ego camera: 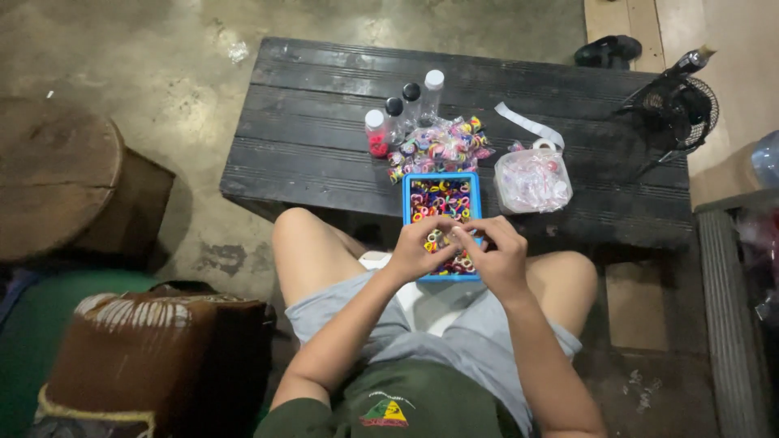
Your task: The person sorts small multicolored hair ties and decorative items into a blue plastic tray and a plastic bag, picking them up from a wooden table surface by hand.
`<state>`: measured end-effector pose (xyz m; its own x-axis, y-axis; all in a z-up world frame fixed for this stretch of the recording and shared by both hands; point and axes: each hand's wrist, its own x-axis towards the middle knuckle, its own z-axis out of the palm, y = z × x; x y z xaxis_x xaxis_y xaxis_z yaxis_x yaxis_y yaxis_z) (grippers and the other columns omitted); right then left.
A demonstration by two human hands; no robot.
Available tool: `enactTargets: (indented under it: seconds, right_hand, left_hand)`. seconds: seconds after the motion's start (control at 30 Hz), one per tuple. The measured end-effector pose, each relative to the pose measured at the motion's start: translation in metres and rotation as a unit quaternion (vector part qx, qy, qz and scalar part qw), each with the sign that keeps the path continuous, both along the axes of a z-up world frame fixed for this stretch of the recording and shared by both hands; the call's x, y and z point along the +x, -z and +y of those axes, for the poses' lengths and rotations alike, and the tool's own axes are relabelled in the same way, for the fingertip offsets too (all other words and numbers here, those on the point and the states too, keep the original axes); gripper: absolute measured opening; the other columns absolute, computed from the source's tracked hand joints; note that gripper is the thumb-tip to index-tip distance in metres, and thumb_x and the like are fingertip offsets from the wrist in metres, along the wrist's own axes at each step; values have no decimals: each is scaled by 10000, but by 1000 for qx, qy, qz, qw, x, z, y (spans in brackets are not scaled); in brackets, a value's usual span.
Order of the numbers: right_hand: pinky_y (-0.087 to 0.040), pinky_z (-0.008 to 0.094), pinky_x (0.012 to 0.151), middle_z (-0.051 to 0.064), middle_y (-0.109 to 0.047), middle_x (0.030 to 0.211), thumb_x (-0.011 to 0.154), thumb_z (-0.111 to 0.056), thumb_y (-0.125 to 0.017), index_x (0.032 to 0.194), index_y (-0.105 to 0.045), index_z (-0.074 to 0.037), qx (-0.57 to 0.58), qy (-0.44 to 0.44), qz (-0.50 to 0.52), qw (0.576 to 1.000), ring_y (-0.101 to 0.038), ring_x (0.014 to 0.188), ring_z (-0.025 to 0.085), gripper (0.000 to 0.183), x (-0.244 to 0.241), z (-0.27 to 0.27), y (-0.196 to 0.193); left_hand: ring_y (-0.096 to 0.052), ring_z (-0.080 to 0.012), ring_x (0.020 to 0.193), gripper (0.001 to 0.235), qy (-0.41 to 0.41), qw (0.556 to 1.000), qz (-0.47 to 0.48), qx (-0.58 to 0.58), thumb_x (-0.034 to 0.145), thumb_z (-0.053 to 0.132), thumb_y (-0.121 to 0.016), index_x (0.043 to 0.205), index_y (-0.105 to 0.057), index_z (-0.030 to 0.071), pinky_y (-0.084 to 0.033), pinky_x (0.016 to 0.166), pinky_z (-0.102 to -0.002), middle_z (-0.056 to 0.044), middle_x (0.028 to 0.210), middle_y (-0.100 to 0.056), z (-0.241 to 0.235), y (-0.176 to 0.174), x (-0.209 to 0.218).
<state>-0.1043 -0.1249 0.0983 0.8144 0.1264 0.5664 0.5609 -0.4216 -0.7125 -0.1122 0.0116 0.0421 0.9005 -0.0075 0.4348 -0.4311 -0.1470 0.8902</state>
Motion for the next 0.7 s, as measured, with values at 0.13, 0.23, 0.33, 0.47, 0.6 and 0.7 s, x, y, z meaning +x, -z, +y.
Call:
enactTargets:
  seconds: [0.13,0.23,0.33,0.47,0.6,0.7]
  right_hand:
    - [-425,202,409,9,-617,633,687,-73,-745,704,-653,-121,-30,-13,-36,999,-524,523,156,106,-20,5,-10]
    - [-440,210,427,14,-631,667,690,-60,-738,716,-653,-102,-50,-12,-47,998,-552,590,165,99,-31,6,-18]
    - [-456,232,500,0,-630,725,715,-100,-719,729,-657,-135,-61,-9,-50,997,-556,662,187,72,-41,2,-18]
    - [-442,286,593,49,-568,869,792,-177,-658,723,-635,-118,-101,5,-75,992,-519,740,241,94,-52,1,-27]
    - [-451,280,597,77,-563,911,803,-183,-639,709,-629,-100,-97,-14,-63,993,-540,804,275,125,-58,0,-19]
    - [-466,286,628,56,-578,901,788,-142,-643,770,-643,-113,-66,1,-40,997,-546,803,240,34,-61,-2,-16]
  left_hand:
    - [-622,-229,710,327,-15,1000,-14,4,626,127,-749,935,-645,136,-486,687,-314,-51,704,-624,5,-2,-22]
    - [-620,-234,703,306,-18,1000,-3,-4,636,123,-744,927,-649,131,-485,697,-310,-51,702,-622,8,-11,-33]
    - [-622,-228,722,300,-8,1000,-10,4,653,106,-729,940,-643,122,-482,708,-312,-57,761,-643,7,-17,-40]
    - [-621,-249,738,294,8,1000,-17,18,648,61,-706,930,-640,113,-482,713,-324,-58,789,-647,2,-22,-44]
    - [-611,-253,735,282,22,998,-31,43,667,106,-706,938,-628,126,-485,707,-333,-61,777,-635,0,-23,-45]
    - [-613,-264,747,333,22,998,-34,46,621,63,-710,938,-629,120,-489,719,-345,-73,783,-635,0,-23,-45]
